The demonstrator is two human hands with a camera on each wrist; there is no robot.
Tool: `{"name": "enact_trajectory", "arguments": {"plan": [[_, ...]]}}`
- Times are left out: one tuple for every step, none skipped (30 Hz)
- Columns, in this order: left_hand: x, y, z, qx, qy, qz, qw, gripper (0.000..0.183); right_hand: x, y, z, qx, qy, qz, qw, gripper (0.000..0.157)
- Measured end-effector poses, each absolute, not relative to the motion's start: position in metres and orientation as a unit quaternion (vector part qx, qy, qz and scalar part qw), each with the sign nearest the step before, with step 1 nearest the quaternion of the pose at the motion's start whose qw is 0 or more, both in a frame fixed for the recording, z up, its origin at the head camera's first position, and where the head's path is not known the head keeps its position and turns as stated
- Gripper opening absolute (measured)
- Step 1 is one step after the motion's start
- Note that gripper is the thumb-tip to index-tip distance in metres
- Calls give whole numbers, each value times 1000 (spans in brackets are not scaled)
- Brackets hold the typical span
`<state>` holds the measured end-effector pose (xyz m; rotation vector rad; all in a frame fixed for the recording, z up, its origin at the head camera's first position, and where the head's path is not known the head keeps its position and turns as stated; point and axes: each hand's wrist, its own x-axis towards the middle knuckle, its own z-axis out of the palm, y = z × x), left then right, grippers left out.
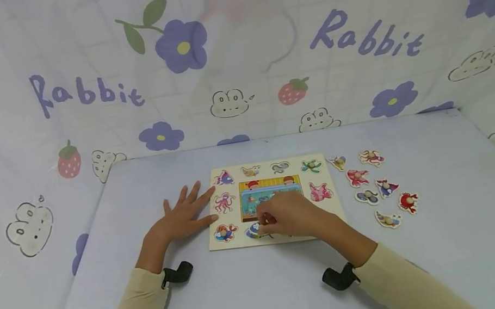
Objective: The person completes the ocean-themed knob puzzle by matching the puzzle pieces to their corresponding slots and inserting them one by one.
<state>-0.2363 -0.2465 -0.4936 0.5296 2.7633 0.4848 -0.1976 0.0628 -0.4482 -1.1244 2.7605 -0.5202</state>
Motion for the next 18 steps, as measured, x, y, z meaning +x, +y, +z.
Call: {"name": "enact_trajectory", "arguments": {"plan": [[-237,-246,-493,183,958,170,143,81,-199,60,-449,-372,910,-171,61,19],[-237,-246,-493,183,958,170,143,81,-200,58,-451,-372,910,-169,64,18],[-237,-246,-492,182,958,170,143,81,-201,56,-452,-372,910,-169,68,18],[-237,-246,-492,181,958,171,144,81,-201,54,-455,-370,911,-167,74,18],[-237,-245,-493,179,958,171,146,81,-202,53,-457,-369,911,-166,78,18],[-237,-245,-493,179,958,169,146,81,-203,52,-459,-367,911,-168,83,18],[-237,-245,-494,178,959,166,145,81,-203,51,-460,-364,912,-167,86,18],[-237,-245,-495,178,960,164,143,81,-203,50,-462,-362,913,-167,88,18],[-237,-245,-496,177,960,164,144,81,-203,49,-463,-361,913,-167,89,18],[-237,-246,-497,178,960,164,142,81,-203,49,-463,-361,913,-168,90,19],[-238,-246,-497,179,960,164,141,81,-203,49,-464,-360,913,-167,90,19],[-238,-246,-497,180,960,164,141,81,-203,48,-464,-360,913,-168,90,19],[-238,-247,-497,181,959,165,141,81,-203,48,-464,-359,914,-168,89,19],[-239,-247,-497,182,959,167,141,81,-203,48,-465,-359,914,-169,89,18],[-239,-247,-497,183,958,167,142,81,-203,47,-465,-360,913,-170,87,18],[-239,-247,-497,184,958,167,141,81,-204,47,-466,-361,913,-170,86,18],[-240,-247,-497,184,958,166,141,81,-204,46,-466,-362,913,-169,85,18],[-240,-247,-497,183,958,167,142,80,-204,46,-467,-364,912,-169,83,18]]}}
